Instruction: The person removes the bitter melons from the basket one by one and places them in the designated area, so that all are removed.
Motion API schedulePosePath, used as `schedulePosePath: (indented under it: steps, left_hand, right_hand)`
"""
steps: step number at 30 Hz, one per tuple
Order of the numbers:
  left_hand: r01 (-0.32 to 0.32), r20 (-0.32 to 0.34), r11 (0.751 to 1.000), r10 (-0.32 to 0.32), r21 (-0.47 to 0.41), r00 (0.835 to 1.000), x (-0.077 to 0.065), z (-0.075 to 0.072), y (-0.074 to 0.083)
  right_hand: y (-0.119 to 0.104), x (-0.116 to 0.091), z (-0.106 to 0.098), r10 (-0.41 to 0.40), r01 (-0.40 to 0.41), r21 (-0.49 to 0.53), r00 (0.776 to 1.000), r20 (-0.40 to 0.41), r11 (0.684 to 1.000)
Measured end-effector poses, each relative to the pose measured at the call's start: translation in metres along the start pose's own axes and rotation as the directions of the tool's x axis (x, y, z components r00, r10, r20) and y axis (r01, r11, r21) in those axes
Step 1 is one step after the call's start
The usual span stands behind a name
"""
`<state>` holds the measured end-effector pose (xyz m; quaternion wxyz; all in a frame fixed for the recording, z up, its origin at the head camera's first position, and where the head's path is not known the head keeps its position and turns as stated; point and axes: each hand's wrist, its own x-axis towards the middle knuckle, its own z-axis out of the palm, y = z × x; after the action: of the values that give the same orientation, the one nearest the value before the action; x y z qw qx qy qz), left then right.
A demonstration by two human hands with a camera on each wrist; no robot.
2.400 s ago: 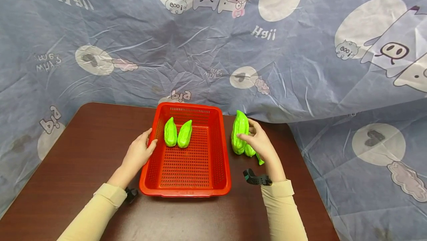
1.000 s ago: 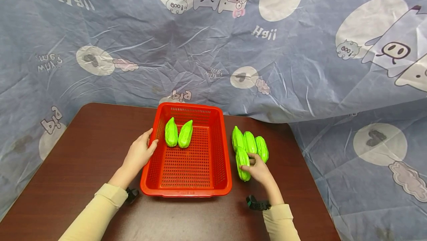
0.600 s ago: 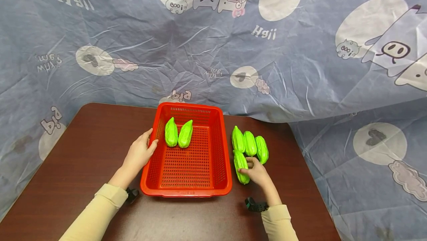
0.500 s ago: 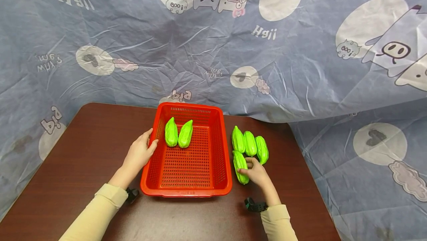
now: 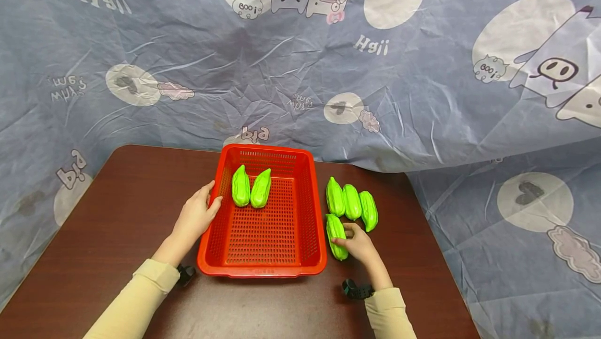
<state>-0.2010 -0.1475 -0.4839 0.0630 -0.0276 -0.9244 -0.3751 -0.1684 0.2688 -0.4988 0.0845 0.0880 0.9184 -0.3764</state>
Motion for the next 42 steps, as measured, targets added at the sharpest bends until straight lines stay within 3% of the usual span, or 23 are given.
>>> schedulePosePath:
  steps: [30,42]
  left_hand:
    - [-0.002,-0.003,1.0,0.002,-0.005,1.0,0.001,0.001,-0.001]
    - [0.004,0.002,1.0,-0.004,-0.002,1.0,0.0,0.0,0.0]
  right_hand:
    - [-0.002,-0.003,-0.001,0.016,-0.016,0.005,1.0,0.021,1.0]
    - [-0.028,-0.002,-0.025,-0.023,0.02,0.062,0.999,0.04,0.998]
